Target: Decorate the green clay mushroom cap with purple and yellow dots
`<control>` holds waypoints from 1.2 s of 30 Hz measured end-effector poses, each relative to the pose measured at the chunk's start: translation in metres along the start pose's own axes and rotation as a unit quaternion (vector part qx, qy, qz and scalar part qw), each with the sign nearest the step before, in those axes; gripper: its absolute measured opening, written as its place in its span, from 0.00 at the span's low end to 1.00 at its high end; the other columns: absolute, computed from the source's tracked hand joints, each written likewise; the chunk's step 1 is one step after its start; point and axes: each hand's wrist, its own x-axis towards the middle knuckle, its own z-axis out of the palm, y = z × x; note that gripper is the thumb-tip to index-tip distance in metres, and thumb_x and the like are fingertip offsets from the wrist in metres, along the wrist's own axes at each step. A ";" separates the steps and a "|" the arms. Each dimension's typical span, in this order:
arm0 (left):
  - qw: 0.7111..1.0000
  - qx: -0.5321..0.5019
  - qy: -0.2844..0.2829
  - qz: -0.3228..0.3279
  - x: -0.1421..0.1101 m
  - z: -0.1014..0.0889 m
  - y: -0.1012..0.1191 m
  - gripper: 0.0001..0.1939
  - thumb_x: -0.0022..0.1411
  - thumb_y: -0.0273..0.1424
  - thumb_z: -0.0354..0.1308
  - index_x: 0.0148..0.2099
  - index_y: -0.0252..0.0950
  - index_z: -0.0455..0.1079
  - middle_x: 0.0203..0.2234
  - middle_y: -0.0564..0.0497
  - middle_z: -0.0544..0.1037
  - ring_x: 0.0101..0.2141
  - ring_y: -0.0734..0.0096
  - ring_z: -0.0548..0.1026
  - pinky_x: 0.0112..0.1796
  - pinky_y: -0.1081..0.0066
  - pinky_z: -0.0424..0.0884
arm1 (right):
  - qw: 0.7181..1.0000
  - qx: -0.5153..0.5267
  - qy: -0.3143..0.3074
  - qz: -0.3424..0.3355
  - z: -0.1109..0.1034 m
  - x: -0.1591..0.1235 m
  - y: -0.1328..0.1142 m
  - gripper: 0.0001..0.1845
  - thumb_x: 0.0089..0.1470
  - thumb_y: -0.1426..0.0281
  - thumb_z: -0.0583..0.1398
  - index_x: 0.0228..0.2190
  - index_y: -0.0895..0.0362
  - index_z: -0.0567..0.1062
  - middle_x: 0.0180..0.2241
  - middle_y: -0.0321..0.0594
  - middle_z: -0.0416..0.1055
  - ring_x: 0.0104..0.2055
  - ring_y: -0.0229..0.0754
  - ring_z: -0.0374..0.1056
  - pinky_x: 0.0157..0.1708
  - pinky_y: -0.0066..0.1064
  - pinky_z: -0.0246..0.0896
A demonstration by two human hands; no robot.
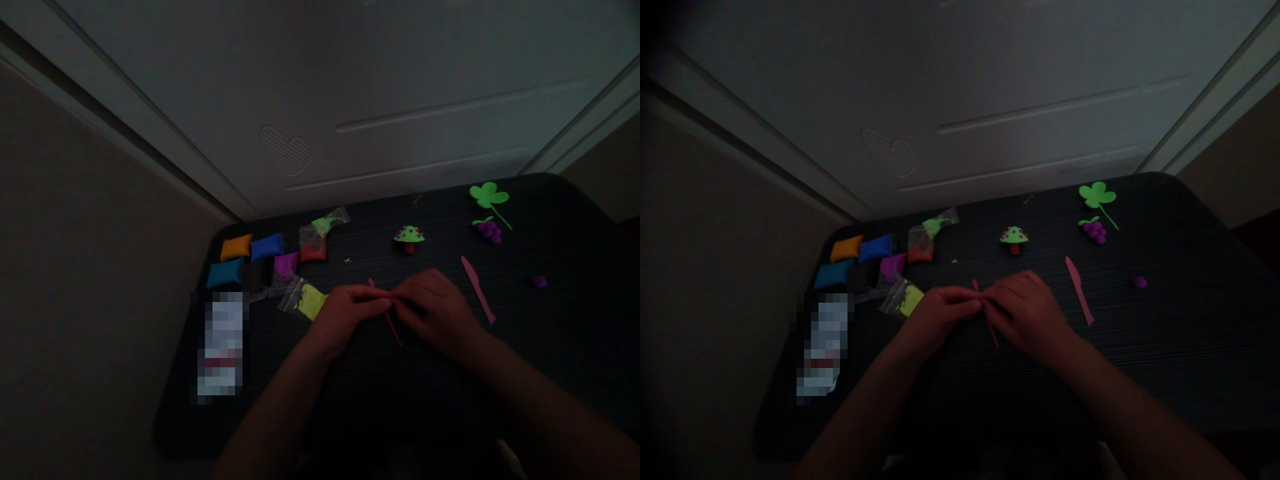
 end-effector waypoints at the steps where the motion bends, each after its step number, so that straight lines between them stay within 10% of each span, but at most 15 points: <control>1: 1.000 -0.001 0.003 0.001 0.000 0.000 0.000 0.09 0.47 0.33 0.62 0.33 0.37 0.75 0.29 0.51 0.77 0.30 0.75 0.70 0.37 0.71 0.64 | 1.000 0.000 0.001 -0.002 0.000 0.000 -0.001 0.07 0.53 0.71 0.55 0.35 0.57 0.72 0.33 0.39 0.73 0.36 0.39 0.66 0.38 0.35 0.56; 36: 1.000 -0.018 0.009 -0.015 0.001 -0.002 -0.001 0.07 0.46 0.32 0.63 0.29 0.35 0.73 0.24 0.55 0.73 0.26 0.79 0.66 0.33 0.74 0.60 | 0.999 -0.015 0.037 -0.027 -0.001 0.001 -0.005 0.03 0.49 0.73 0.58 0.30 0.57 0.71 0.30 0.36 0.73 0.33 0.38 0.65 0.36 0.35 0.55</control>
